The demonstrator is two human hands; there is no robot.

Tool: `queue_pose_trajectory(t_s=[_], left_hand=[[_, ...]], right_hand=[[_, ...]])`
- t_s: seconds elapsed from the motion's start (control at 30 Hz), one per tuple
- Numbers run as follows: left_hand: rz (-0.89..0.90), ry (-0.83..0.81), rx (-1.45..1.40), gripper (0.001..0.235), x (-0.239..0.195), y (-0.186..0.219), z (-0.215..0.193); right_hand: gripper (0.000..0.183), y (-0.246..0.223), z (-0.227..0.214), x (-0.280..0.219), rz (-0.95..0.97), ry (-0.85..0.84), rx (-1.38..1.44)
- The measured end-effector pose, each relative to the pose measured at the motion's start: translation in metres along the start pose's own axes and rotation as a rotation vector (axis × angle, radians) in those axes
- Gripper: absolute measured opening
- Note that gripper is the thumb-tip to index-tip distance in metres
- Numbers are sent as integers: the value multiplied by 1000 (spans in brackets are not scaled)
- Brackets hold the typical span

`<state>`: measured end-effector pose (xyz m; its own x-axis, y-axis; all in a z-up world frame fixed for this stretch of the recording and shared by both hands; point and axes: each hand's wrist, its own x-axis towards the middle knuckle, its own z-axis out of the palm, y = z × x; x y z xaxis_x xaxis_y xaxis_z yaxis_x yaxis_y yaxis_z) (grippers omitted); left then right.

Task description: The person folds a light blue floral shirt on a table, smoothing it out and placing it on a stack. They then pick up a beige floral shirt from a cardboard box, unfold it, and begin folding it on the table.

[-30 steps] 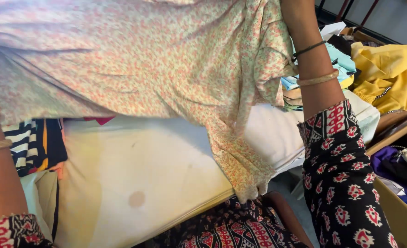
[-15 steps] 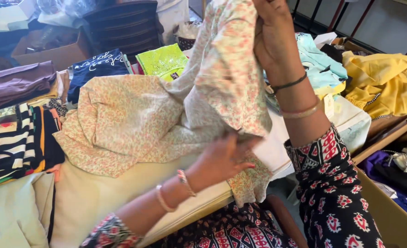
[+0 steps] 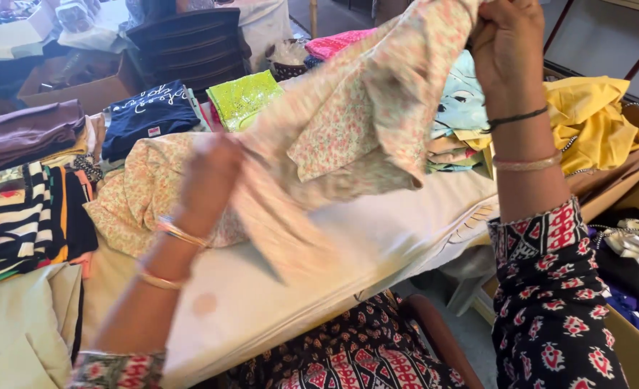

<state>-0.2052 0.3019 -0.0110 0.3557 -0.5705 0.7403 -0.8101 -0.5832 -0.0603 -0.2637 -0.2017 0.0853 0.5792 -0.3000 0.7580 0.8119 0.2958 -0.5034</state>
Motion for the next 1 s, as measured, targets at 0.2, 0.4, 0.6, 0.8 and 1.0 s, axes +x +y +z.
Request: queue_pose_trajectory(t_s=[0.2,0.4,0.6,0.8,1.0], left_hand=[[-12,282,214,7,49,-38,-112],[107,342,506,3,75,-78,-142],[63,473,736,6,69,-124,-146],[-44,142,573,11,19,-153,-123],[-228,-614,608,28,-39,-89,-67]], right_hand=[[23,-14,-46,-21,11,-50,-257],[28,-39,-12,-40,73,-75,-580],[27,-42,-13,-40,18,-128,-793],[21,-3,-36,-64,93,-323,-1040],[31,61,-40,-136,300,-631,-1357]])
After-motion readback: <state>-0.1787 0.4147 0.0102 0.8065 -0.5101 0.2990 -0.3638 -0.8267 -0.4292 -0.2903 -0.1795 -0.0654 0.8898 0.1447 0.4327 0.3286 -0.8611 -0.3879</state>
